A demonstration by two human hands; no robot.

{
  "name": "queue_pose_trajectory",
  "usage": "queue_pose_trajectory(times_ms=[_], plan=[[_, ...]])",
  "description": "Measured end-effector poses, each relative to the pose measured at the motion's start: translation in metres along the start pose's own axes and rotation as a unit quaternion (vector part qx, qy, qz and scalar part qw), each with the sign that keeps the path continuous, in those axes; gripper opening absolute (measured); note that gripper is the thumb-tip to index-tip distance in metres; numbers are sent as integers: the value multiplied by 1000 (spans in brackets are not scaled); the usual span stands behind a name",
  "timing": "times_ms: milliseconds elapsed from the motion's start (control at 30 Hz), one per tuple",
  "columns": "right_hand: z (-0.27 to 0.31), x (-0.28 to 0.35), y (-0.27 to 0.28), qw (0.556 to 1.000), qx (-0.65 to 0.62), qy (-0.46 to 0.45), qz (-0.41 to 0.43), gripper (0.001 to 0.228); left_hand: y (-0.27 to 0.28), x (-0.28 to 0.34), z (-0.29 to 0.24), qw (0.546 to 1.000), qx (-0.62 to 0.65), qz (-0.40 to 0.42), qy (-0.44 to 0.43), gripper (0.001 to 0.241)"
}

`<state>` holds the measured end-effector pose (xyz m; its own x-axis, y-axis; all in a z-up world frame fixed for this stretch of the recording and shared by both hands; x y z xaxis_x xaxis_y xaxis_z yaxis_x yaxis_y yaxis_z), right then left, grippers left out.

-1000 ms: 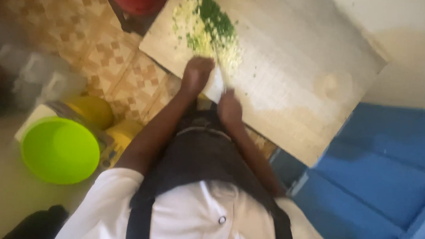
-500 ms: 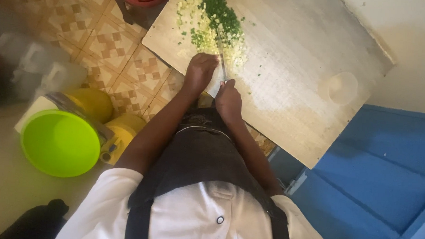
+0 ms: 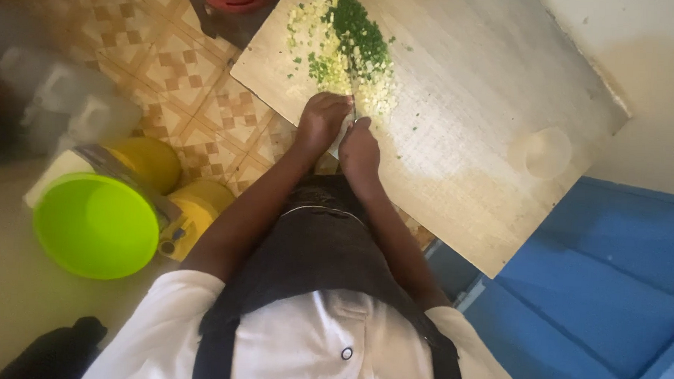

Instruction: Finely chopping a bunch of green onions on a wooden cutting board using a kitchen knife.

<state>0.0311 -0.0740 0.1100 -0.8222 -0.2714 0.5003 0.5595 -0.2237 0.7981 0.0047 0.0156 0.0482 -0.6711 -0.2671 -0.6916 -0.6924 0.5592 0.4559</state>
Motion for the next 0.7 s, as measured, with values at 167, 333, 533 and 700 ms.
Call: queue_pose_trajectory(times_ms=[167, 333, 533, 700], plan=[[-71, 16, -40, 995, 49, -49, 65, 35, 2, -4, -2, 1000, -10, 3, -7, 1], [-60, -9, -49, 993, 87, -20, 76, 40, 4, -2, 3, 1000, -2, 4, 0, 5], [-69, 18, -34, 995, 73, 66, -9, 34, 4, -5, 1, 1000, 14, 0, -9, 3], [-150, 12, -78, 929, 282, 200, -131, 32, -11, 13, 13, 999, -43, 14, -20, 5]])
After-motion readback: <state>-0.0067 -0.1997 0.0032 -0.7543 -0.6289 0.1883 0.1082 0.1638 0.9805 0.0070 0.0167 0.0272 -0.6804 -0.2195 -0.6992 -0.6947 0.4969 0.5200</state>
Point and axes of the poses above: each hand's wrist, its own x-axis away from the middle knuckle, its own y-axis out of the back of the hand, z = x × y, the point moved 3 cm from there along -x, towards the middle knuckle, and after that the axes turned 11 degrees about -y, right-handed, at the moved point
